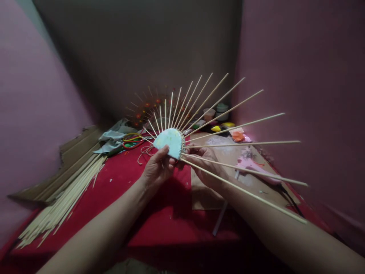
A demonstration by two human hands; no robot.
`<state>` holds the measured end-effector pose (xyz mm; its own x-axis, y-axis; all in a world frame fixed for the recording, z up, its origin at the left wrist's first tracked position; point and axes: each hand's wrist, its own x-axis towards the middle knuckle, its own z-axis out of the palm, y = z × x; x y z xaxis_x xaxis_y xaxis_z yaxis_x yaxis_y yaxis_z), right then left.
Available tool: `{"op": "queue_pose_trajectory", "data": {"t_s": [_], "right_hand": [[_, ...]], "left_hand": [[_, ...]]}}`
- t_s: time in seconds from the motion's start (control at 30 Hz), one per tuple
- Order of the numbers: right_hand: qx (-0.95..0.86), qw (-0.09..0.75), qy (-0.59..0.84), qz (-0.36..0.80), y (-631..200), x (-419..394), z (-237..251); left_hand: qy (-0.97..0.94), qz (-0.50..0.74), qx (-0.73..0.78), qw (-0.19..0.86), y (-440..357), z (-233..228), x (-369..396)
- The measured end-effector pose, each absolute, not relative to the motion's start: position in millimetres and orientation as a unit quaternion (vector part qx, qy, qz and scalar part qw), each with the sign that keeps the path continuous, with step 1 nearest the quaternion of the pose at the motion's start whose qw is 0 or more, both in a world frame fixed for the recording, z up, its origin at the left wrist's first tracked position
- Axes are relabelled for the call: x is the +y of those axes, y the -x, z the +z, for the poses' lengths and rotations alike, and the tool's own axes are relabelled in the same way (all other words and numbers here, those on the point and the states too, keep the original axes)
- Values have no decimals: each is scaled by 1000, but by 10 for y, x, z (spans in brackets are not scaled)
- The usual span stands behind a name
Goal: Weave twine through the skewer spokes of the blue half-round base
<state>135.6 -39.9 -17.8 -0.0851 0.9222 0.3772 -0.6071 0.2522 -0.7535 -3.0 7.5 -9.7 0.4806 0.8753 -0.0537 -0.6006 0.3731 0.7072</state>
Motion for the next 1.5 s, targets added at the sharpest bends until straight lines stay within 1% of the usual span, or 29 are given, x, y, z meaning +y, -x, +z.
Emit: {"op": "queue_pose_trajectory", "data": {"t_s": [0.23, 0.5, 0.87, 1.03, 1.23, 1.5], "right_hand": [[-463, 648, 178, 578, -1412, -376, -218], [-492, 643, 208, 549, -1454, -358, -211], [-463, 647, 195, 573, -1432, -371, -206], [-464, 634, 185, 590, -1443, -381, -211], [-463, 636, 192, 586, -1430, -414, -179], [-457, 634, 177, 599, -1411, -350, -260]], "left_hand": [[-340, 452, 215, 796, 11, -77, 52], [-298, 432, 213, 824, 35, -99, 68], [-295, 430, 237, 820, 37, -94, 66], [-320, 427, 216, 817, 16, -54, 34], [-328, 426, 234, 810, 21, -55, 32], [-323, 452, 250, 793, -6, -13, 5]]}}
